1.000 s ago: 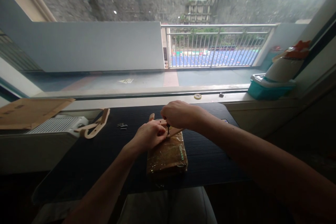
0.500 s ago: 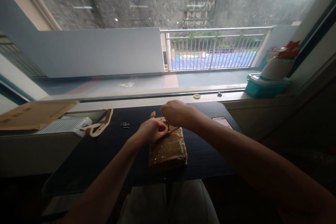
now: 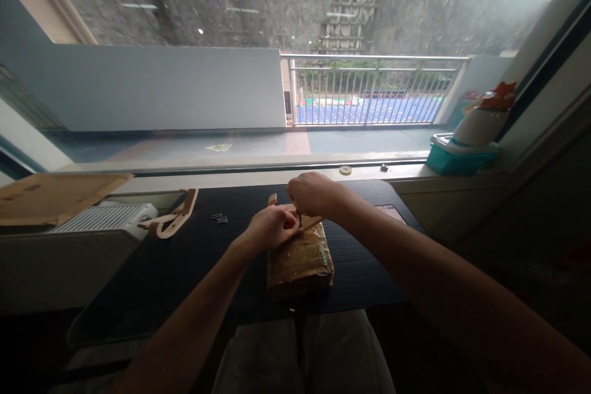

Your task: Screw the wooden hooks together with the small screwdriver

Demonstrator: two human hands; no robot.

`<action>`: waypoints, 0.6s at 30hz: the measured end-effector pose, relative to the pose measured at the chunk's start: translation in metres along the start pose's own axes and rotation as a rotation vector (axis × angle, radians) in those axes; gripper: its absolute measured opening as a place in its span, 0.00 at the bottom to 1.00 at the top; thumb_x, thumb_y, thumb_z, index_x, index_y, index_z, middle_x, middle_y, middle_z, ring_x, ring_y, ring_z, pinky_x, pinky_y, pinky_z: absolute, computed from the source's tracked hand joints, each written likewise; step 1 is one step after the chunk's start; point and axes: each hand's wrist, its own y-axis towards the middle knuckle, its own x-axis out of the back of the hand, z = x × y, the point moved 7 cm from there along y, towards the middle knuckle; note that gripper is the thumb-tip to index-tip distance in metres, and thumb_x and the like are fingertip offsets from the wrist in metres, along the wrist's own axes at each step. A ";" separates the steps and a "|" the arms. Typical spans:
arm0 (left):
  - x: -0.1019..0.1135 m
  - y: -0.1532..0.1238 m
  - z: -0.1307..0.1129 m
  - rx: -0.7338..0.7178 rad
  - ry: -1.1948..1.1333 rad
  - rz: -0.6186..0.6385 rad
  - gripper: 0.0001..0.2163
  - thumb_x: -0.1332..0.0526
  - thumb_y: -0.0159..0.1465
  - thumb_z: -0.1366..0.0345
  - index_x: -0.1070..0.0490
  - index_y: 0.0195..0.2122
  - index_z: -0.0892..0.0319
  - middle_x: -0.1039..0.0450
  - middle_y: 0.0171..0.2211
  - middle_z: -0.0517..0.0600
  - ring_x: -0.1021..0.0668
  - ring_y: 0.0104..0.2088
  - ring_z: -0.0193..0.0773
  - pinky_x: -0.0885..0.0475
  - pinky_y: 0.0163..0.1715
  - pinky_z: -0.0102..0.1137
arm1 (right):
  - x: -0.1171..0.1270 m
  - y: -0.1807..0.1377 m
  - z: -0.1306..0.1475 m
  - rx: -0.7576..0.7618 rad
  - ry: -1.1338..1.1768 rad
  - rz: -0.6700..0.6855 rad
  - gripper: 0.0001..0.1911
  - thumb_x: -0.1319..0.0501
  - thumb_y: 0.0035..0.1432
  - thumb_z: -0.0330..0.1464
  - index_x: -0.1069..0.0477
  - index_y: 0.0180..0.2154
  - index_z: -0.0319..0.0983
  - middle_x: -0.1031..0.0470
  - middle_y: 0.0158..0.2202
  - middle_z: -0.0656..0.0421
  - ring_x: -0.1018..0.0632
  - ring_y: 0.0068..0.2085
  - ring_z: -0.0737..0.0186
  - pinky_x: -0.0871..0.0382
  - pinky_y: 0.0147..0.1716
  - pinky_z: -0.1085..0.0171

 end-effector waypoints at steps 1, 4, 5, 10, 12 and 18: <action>0.000 0.000 0.000 -0.001 -0.002 0.002 0.09 0.43 0.58 0.62 0.25 0.25 0.56 0.25 0.27 0.48 0.26 0.29 0.37 0.40 0.26 0.29 | 0.001 -0.001 0.000 -0.001 0.002 0.004 0.10 0.45 0.55 0.27 0.25 0.34 0.35 0.23 0.31 0.53 0.29 0.30 0.65 0.46 0.26 0.66; 0.001 0.001 0.000 -0.006 -0.009 0.012 0.09 0.42 0.57 0.63 0.25 0.24 0.56 0.26 0.25 0.48 0.26 0.28 0.36 0.41 0.26 0.28 | 0.003 -0.004 0.000 -0.005 0.011 0.015 0.10 0.46 0.55 0.27 0.25 0.34 0.36 0.23 0.31 0.54 0.29 0.30 0.65 0.46 0.26 0.66; 0.001 0.001 0.000 -0.007 -0.010 0.015 0.09 0.42 0.57 0.63 0.25 0.24 0.56 0.26 0.25 0.48 0.26 0.27 0.36 0.41 0.26 0.28 | 0.003 -0.004 -0.001 -0.006 0.013 0.018 0.10 0.45 0.55 0.27 0.25 0.34 0.36 0.23 0.31 0.55 0.29 0.30 0.65 0.45 0.26 0.67; 0.001 0.000 0.000 -0.001 -0.014 0.014 0.09 0.42 0.57 0.64 0.25 0.24 0.57 0.25 0.27 0.49 0.26 0.28 0.36 0.40 0.26 0.28 | 0.001 0.000 -0.001 0.000 0.008 0.031 0.10 0.45 0.55 0.27 0.25 0.34 0.35 0.23 0.31 0.53 0.28 0.30 0.64 0.45 0.26 0.66; 0.001 0.001 0.000 -0.002 -0.016 0.015 0.09 0.42 0.58 0.63 0.26 0.23 0.57 0.24 0.30 0.49 0.26 0.29 0.35 0.40 0.26 0.28 | 0.000 0.003 -0.001 -0.001 0.015 0.033 0.10 0.45 0.54 0.26 0.25 0.34 0.34 0.23 0.32 0.53 0.28 0.30 0.64 0.45 0.25 0.66; 0.000 0.002 -0.002 -0.006 -0.040 0.024 0.12 0.42 0.58 0.61 0.29 0.19 0.58 0.26 0.27 0.48 0.28 0.28 0.34 0.41 0.27 0.28 | -0.001 0.006 -0.004 0.014 0.060 0.000 0.10 0.44 0.53 0.26 0.25 0.35 0.35 0.22 0.33 0.52 0.27 0.31 0.63 0.44 0.25 0.66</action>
